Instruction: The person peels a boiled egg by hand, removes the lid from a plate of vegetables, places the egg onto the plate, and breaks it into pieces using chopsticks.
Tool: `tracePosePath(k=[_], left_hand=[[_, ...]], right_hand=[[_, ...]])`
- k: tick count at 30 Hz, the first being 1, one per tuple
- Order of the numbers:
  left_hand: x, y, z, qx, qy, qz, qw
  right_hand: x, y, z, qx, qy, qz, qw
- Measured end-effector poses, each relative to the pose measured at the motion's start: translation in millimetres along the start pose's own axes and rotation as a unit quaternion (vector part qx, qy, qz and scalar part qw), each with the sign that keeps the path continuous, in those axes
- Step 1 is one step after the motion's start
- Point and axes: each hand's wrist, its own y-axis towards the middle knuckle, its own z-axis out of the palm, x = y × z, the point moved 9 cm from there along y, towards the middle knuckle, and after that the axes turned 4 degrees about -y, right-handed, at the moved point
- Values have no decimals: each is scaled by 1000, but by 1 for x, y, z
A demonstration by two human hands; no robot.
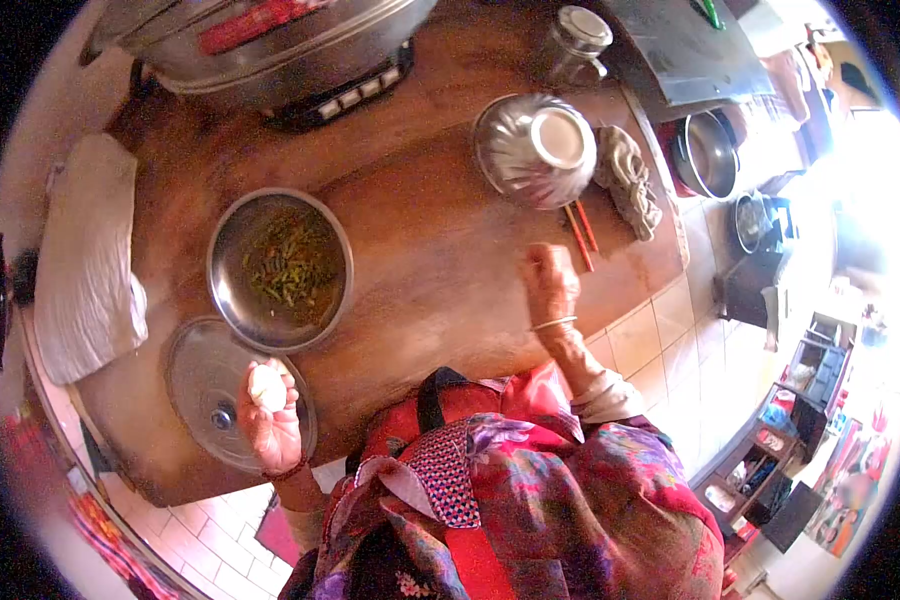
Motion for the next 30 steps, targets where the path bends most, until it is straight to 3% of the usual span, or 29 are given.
tracePosePath(k=[1,2,5,12,15,20,21,22,23,27,30], left_hand=[[4,1,3,-4,0,-4,1000],[7,1,5,-9,0,-7,1000],[11,1,14,1,6,-10,1000],[22,-7,41,9,-3,-2,1000],[31,-10,48,11,-27,-14,999],[46,-10,63,31,-40,-17,999],[48,-10,66,30,-34,-19,999],[49,-10,69,31,-35,-18,999],[51,-9,74,39,-37,-22,998],[60,-7,81,48,-24,-42,998],[67,-8,81,46,-15,-45,998]], right_hand=[[-21,6,-17,-17,-45,54,997],[-42,8,-32,-79,-99,25,992],[-86,20,-49,-127,-163,71,976],[-124,39,-26,44,-180,111,976],[-118,30,-38,12,-162,65,985],[-126,25,-56,34,-154,78,984],[-136,22,-62,45,24,151,987],[-140,18,-64,55,201,218,953],[-134,20,-78,32,237,218,946],[-120,53,-169,-75,113,104,985],[-65,76,-209,-83,33,31,996]])
